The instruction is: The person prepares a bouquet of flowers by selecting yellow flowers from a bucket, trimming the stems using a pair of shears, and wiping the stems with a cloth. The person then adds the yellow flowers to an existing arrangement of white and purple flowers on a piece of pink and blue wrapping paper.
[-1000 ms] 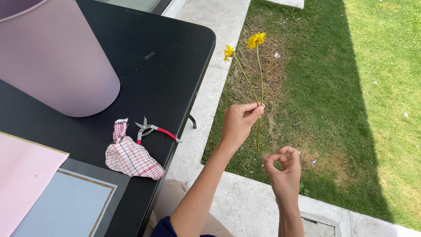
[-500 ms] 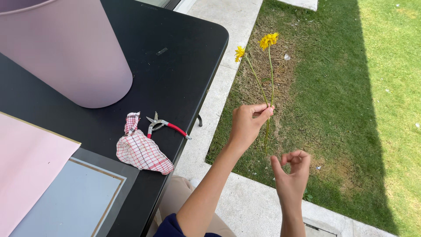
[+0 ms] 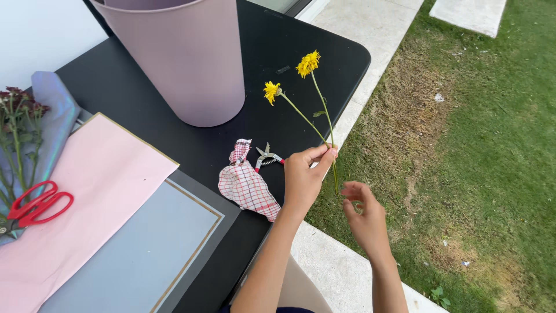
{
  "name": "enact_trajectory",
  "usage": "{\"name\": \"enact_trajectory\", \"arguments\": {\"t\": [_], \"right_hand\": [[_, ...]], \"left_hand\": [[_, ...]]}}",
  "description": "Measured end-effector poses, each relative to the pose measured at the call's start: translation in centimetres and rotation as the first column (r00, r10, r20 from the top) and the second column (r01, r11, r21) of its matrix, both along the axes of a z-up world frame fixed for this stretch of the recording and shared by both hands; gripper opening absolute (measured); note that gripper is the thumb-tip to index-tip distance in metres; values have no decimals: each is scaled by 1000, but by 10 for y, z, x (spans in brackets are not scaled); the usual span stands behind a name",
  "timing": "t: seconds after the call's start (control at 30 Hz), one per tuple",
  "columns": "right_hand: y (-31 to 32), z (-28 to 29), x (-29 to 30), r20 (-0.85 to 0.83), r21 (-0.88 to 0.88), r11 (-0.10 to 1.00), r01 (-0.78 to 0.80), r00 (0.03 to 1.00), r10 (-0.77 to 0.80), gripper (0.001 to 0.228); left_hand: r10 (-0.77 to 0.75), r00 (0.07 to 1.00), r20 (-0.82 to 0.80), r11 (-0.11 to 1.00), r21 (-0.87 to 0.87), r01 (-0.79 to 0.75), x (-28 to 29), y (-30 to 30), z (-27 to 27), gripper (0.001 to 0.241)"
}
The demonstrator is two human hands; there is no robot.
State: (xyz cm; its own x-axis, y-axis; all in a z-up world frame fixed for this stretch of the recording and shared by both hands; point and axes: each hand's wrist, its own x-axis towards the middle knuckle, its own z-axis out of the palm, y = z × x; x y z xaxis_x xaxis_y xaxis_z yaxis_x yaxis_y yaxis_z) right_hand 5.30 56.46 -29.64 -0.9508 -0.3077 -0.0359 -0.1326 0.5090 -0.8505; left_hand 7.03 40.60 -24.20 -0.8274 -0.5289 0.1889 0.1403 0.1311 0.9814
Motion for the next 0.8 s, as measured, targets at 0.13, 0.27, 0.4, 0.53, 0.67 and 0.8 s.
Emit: {"name": "enact_trajectory", "arguments": {"t": [0.13,0.27,0.4,0.53,0.67,0.8], "right_hand": [[-66,9,-3,-133,41,989,-143,980,147,36],[-116,2,-11,-221,242,943,-228,934,282,42],[-153,4,-8,-276,559,820,-121,906,321,52],[-178,27,16,-245,593,798,-105,921,303,69],[-190,28,34,-177,661,740,-126,932,316,101],[-196,25,37,-105,663,731,-162,946,305,102]], "left_hand": [[123,989,-78,992,38,-120,22,-48,-11,23],[302,949,-90,952,-25,-305,56,-89,3,24],[422,904,-69,905,-27,-425,86,-114,4,25],[470,880,-64,882,64,-466,108,-125,0,24],[507,859,-79,858,140,-494,122,-134,-2,29],[542,830,-135,835,205,-511,130,-141,-7,28]]}}
